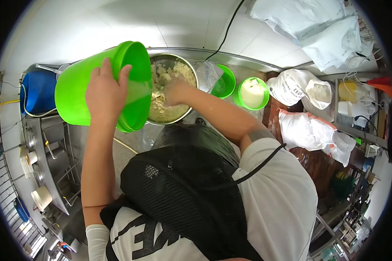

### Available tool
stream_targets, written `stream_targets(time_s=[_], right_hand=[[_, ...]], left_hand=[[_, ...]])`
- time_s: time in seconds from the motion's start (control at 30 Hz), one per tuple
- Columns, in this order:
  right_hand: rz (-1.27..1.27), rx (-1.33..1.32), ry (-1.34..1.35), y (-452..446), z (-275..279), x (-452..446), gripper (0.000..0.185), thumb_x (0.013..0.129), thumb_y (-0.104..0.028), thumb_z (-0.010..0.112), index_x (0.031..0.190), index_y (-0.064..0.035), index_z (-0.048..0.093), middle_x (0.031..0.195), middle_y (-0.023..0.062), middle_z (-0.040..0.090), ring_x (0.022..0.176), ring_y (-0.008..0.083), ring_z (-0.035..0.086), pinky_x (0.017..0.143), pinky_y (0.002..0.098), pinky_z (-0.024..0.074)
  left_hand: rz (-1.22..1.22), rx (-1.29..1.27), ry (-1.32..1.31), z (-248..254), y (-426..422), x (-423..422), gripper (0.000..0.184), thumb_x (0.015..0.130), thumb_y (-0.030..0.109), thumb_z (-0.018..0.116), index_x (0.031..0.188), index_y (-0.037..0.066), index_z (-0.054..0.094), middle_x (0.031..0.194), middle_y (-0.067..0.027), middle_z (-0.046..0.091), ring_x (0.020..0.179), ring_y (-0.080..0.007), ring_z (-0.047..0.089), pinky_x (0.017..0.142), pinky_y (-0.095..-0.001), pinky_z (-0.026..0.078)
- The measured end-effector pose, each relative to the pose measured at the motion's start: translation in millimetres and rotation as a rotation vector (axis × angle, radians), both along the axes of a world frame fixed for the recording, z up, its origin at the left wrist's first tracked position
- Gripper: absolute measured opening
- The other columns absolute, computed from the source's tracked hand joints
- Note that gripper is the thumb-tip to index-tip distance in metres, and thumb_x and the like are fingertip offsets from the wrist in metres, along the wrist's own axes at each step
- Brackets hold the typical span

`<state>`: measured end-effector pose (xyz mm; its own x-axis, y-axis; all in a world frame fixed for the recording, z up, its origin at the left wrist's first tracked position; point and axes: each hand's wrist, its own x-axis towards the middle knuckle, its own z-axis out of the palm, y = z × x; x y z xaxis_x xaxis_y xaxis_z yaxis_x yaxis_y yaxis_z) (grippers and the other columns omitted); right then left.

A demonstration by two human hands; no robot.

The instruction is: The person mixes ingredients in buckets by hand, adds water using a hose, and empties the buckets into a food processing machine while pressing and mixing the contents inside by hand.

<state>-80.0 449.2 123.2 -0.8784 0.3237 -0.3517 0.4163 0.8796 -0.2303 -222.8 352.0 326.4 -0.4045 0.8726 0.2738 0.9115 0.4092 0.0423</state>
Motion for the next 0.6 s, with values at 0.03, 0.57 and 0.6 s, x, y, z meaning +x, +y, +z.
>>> stream_targets(time_s=[0.03, 0.57, 0.6], right_hand=[[-0.022, -0.104, -0.116, -2, 14, 4, 0.063, 0.087, -0.055, 0.067, 0.136, -0.0162, 0.069, 0.147, 0.0126, 0.059, 0.138, 0.0342, 0.053, 0.11, 0.0476, 0.0467], [0.163, -0.127, 0.326, 14, 13, -171, 0.065, 0.087, -0.049, 0.072, 0.141, -0.0146, 0.062, 0.135, 0.0184, 0.065, 0.12, 0.0369, 0.064, 0.102, 0.0457, 0.0516], [0.178, -0.114, 0.301, 13, 13, -171, 0.065, 0.086, -0.049, 0.072, 0.141, -0.0145, 0.062, 0.135, 0.0184, 0.065, 0.12, 0.0367, 0.064, 0.102, 0.0456, 0.0518]], left_hand=[[0.007, -0.033, -0.016, 1, 1, 6, 0.056, 0.096, 0.042, 0.067, 0.132, 0.0, 0.062, 0.11, -0.0248, 0.067, 0.094, -0.0436, 0.069, 0.079, -0.0507, 0.057], [-0.172, -0.012, -0.23, 10, -14, 30, 0.052, 0.087, 0.027, 0.073, 0.13, -0.001, 0.064, 0.103, -0.0204, 0.067, 0.091, -0.0386, 0.068, 0.079, -0.0464, 0.056], [-0.171, 0.022, -0.26, 11, -14, 28, 0.052, 0.085, 0.026, 0.073, 0.129, 0.0, 0.065, 0.103, -0.02, 0.067, 0.091, -0.0382, 0.068, 0.078, -0.0464, 0.056]])
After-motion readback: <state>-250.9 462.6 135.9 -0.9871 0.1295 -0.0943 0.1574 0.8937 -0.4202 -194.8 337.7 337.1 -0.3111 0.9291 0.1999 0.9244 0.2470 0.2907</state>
